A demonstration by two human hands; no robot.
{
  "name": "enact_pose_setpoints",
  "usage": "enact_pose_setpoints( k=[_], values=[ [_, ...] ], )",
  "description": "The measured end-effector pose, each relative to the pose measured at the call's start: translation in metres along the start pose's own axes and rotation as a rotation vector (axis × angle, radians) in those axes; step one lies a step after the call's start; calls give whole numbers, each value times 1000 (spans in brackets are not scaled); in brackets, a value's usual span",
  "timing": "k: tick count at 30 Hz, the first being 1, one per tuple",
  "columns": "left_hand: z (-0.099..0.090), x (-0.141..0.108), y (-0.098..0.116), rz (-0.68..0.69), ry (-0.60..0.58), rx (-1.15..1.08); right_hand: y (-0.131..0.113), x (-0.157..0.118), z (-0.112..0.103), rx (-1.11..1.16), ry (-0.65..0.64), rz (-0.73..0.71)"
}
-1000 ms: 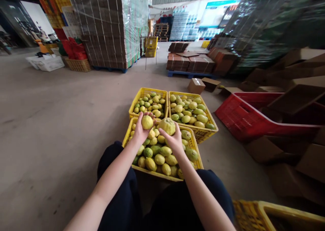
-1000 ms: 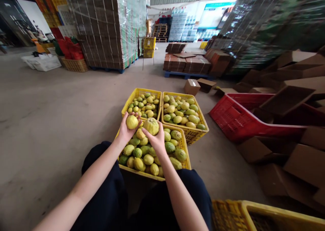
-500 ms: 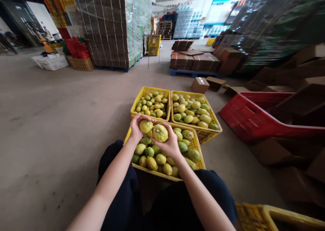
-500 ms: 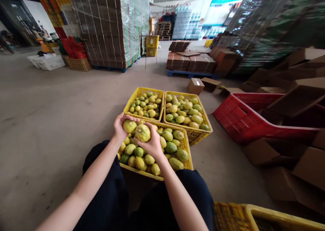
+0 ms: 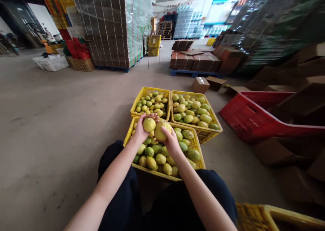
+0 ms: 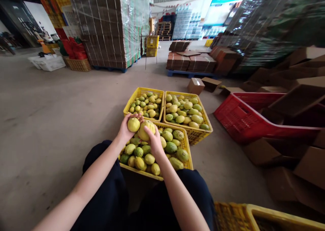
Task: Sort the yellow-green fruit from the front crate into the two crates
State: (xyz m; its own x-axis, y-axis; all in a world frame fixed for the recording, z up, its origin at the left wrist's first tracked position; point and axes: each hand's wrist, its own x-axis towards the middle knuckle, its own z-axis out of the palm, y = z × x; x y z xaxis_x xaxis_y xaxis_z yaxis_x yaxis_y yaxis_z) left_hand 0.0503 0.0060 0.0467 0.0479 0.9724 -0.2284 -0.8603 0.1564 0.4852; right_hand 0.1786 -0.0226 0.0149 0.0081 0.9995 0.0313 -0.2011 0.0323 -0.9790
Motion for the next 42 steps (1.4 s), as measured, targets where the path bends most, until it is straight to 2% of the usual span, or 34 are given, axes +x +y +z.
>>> enact_pose_setpoints(
  k=[3,6,8,11,16,19,22,27,31,34,36,38,42],
  values=[
    [-1,5,-8,-75,137,-83,-2,8,1,269,7,411],
    [-4,8,-13,-104,272,-104,-3,10,0,383,44,585],
    [-5,8,-14,-96,310,-98,-4,9,0,436,56,638],
    [-4,8,-14,-65,275,-101,-8,7,1,519,71,649],
    [-1,9,-10,27,307,-70,-17,6,2,601,5,638],
    [-1,10,-7,-7,333,-140,-18,7,2,588,16,653],
    [-5,11,-5,-34,325,-190,-17,8,3,582,19,626],
    [-12,14,-7,-31,322,-135,-15,10,3,567,31,553],
    [-11,14,-7,-112,306,-196,-15,11,3,549,16,532],
    [-7,10,-6,-119,306,-191,-12,11,3,522,14,512],
    [-6,7,-6,-111,328,-173,-8,10,4,428,65,392],
    [-5,5,-8,-85,339,-153,-4,9,4,274,138,212],
    [-7,4,-16,-17,236,-57,3,5,5,-15,199,-70]
  ],
)
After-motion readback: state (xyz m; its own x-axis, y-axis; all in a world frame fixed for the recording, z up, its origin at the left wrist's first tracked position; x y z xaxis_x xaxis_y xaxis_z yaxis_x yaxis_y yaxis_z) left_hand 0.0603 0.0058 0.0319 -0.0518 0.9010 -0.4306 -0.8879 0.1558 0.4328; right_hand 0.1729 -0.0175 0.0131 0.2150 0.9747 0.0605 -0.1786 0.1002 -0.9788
